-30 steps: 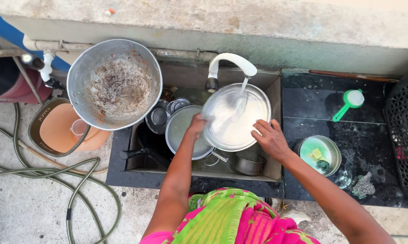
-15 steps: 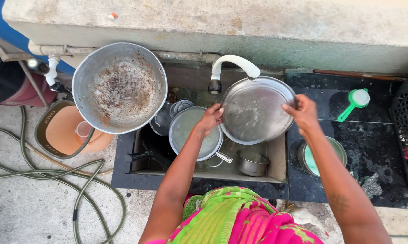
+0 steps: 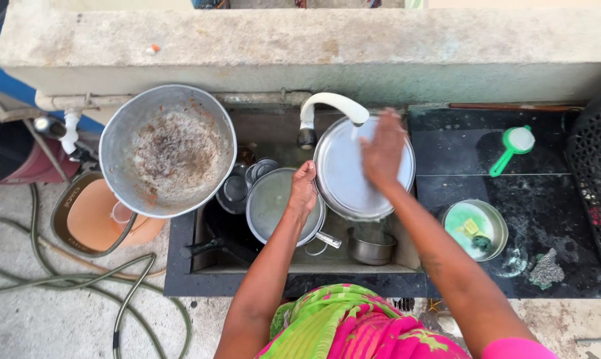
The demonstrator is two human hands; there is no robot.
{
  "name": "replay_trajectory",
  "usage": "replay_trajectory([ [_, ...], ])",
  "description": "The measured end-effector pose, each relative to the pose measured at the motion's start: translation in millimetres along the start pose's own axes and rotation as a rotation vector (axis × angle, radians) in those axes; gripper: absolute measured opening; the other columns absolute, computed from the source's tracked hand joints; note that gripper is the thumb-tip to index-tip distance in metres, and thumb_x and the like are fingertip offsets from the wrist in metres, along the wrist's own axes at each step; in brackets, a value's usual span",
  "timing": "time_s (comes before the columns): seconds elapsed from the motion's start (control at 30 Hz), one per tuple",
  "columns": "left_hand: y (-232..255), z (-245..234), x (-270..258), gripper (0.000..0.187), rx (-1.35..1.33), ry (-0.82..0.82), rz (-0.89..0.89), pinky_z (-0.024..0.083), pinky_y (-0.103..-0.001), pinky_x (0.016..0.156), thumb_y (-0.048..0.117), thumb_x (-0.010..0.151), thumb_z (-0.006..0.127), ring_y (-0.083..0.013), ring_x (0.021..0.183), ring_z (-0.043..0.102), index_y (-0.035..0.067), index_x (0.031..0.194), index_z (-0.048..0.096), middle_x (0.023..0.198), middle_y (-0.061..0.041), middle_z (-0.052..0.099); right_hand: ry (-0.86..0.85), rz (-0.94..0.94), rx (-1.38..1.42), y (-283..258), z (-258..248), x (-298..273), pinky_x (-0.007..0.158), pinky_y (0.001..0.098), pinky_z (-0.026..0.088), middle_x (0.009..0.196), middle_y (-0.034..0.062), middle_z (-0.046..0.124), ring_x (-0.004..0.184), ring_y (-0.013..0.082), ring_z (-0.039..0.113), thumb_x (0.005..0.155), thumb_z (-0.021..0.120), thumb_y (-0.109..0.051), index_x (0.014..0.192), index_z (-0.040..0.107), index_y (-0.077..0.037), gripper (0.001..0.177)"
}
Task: Washing various metal pots, plates, and utensils in an outdoor sink.
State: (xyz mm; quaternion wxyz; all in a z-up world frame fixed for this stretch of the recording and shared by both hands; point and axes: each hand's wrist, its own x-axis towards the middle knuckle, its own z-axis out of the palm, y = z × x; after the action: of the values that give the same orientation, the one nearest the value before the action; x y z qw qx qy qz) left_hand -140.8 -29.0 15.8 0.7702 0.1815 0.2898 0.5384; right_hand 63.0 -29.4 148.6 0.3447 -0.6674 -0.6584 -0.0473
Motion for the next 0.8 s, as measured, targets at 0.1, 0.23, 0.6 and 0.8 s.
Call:
replay_trajectory([
  [0.1,-4.3,1.5,11.8,0.016,0.045,-0.012,0.022,0.053,-0.028,0.08,0.016,0.108,0.057,-0.0081,0.081,0.061,0.007,0.099,0.066,0.091,0.002,0.068,-0.193,-0.071,0.02,-37.9,17.6,-3.6,0.129,0.0526,0.021,0.169,0.0175,0.032,0.159,0.0338,0.027,0.099,0.061,-0.031,0.163,0.027,-0.003,0.077],
  [0.23,23.6,5.9,7.9,0.012,0.126,0.02,0.061,0.051,-0.027,0.076,0.01,0.106,0.06,-0.007,0.08,0.06,0.007,0.096,0.067,0.089,0.003,0.067,-0.351,-0.369,0.168,-75.6,-9.9,-28.5,0.125,0.0513,0.024,0.171,0.0219,0.021,0.159,0.0339,0.023,0.1,0.063,-0.041,0.165,0.023,-0.004,0.085],
  [0.6,20.6,17.2,-0.2,0.016,0.353,0.091,0.039,0.049,-0.025,0.071,0.012,0.103,0.059,-0.0069,0.074,0.058,0.004,0.098,0.071,0.086,0.002,0.068,-0.393,-0.415,-0.065,-54.5,0.1,30.6,0.121,0.0497,0.031,0.14,0.0225,0.054,0.138,0.0367,0.047,0.102,0.053,-0.048,0.148,0.048,0.001,0.068],
  [0.8,73.3,59.1,-49.5,0.017,0.558,0.016,0.129,0.046,-0.025,0.065,0.012,0.105,0.061,-0.0067,0.074,0.055,0.001,0.101,0.073,0.086,0.001,0.066,-0.352,-0.152,-0.004,80.3,94.2,64.4,0.075,0.0469,0.055,0.094,0.0117,0.075,0.085,0.0328,0.072,0.096,0.057,-0.023,0.097,0.074,-0.011,0.021],
])
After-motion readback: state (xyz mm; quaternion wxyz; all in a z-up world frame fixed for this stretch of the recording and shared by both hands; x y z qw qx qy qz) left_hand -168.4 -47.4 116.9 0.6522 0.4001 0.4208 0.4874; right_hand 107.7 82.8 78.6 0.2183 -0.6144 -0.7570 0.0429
